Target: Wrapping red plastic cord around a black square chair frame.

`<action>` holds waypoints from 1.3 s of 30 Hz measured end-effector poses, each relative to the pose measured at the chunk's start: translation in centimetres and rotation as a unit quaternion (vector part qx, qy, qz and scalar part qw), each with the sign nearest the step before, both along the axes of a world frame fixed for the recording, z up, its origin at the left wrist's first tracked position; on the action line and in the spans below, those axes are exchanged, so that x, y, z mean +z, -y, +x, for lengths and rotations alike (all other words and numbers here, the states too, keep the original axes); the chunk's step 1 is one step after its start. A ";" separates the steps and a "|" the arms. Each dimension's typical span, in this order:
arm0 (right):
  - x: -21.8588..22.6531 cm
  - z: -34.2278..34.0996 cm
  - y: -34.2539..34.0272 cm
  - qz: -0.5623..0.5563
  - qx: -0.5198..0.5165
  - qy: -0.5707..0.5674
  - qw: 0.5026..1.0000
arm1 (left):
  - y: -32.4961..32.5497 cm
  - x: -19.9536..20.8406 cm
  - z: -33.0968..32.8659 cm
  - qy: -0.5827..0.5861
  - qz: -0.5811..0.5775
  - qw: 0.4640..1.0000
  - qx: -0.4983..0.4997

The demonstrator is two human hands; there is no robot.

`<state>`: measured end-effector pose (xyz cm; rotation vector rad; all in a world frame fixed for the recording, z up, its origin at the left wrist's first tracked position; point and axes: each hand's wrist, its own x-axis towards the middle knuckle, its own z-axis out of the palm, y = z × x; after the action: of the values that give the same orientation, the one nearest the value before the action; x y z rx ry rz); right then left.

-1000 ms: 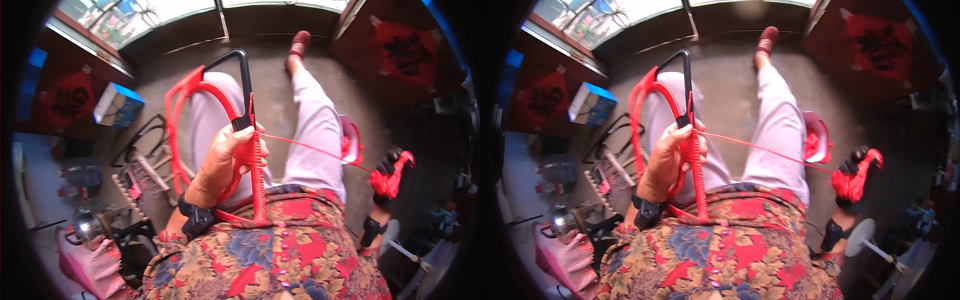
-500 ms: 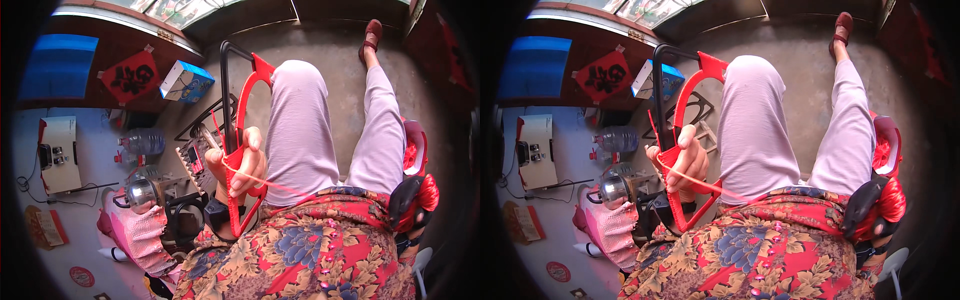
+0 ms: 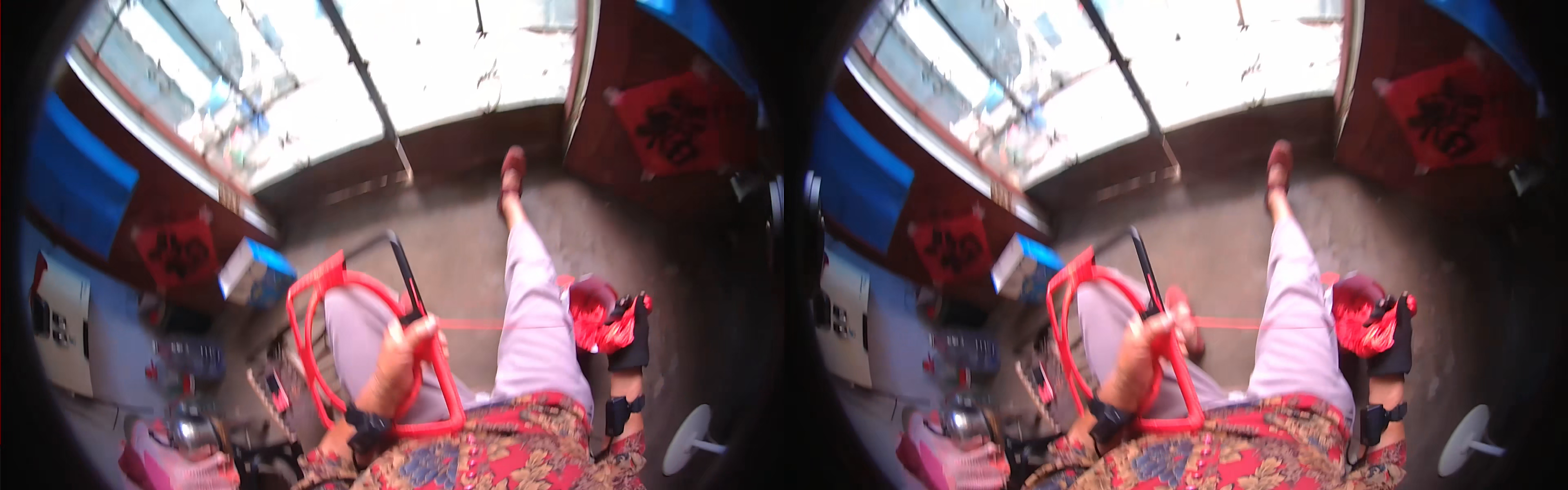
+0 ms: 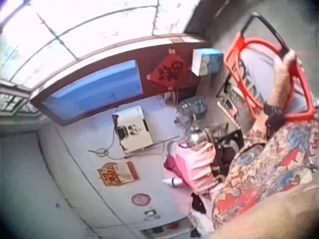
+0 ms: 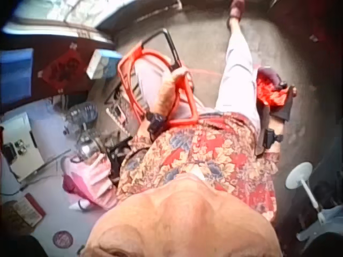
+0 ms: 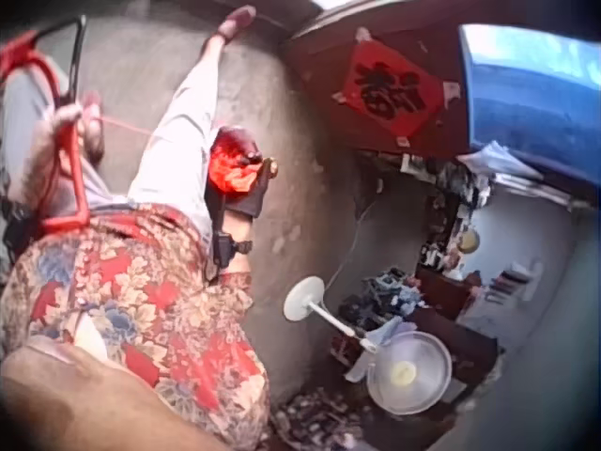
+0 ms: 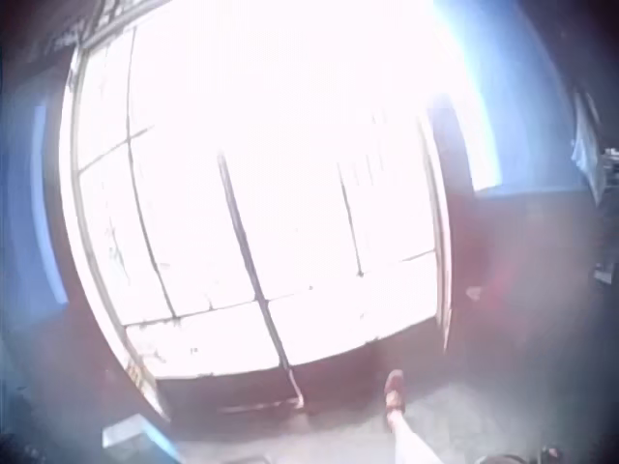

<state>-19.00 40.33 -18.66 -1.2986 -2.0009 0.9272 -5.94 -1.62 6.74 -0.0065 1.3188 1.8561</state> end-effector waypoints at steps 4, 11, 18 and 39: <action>1.3 4.4 3.2 -0.049 0.011 -0.035 0.998 | 1.5 -2.1 2.0 0.004 -0.041 0.998 -0.038; 12.8 29.1 8.1 -0.106 0.034 -0.285 0.952 | -2.6 -1.0 3.8 0.006 -0.006 0.997 -0.081; 22.5 34.3 17.0 -0.426 0.386 0.002 0.818 | -3.8 -4.0 2.5 0.036 0.135 0.990 0.014; 25.3 22.2 25.4 0.208 0.514 -0.147 0.819 | -1.1 -2.5 3.5 -0.700 0.022 0.699 0.142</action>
<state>3.18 14.92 6.65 0.2648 -2.4102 0.9368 -2.48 -0.48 4.26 1.6063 2.2979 2.1035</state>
